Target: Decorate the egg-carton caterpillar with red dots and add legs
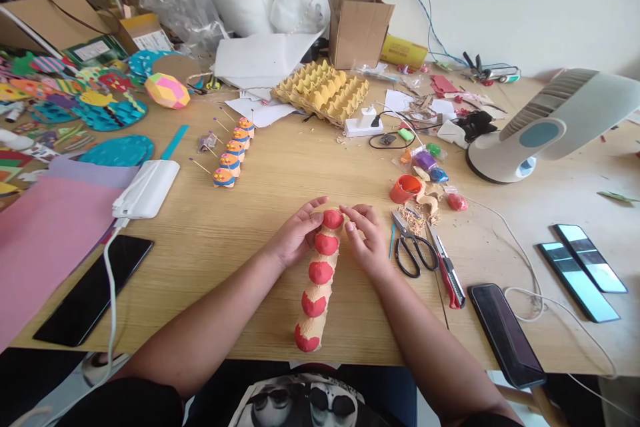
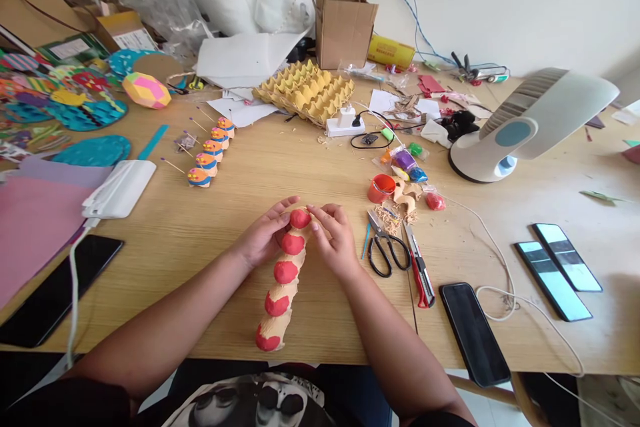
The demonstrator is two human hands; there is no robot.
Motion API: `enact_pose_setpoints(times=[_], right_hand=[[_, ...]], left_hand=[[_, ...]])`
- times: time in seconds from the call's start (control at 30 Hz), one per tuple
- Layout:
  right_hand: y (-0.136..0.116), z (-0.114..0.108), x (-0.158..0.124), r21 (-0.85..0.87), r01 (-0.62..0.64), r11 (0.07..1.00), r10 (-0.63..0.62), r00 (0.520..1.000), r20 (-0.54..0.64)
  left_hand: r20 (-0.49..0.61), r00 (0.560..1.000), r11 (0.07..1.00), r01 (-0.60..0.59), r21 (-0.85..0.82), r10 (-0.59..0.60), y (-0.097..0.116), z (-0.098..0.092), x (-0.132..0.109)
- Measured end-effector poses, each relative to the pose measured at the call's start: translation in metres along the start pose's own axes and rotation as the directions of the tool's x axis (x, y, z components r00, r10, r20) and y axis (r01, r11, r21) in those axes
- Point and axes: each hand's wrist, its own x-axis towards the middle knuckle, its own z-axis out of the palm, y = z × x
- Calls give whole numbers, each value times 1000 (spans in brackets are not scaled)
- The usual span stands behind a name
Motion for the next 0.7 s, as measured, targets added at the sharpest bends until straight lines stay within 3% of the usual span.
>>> enact_pose_setpoints(times=[0.23,0.5,0.6,0.7], right_hand=[[0,-1,-3,-152,98,984,-99,995,1],[-2,-2,-4,-311,113,944,-105,994,43],[-2,-2,-4,-271,87,959,-74,996,57],[-2,1,-2,-91,43,995,-37,997,69]], left_hand=[[3,1000,1000,5,-6,-5,1,1,0],[-26,1000,1000,2,10,-2,3,4,-1],[-33,999,1000,-8,9,8,3,4,-1],[-18,1000,1000,-13,-3,13,3,2,-1]])
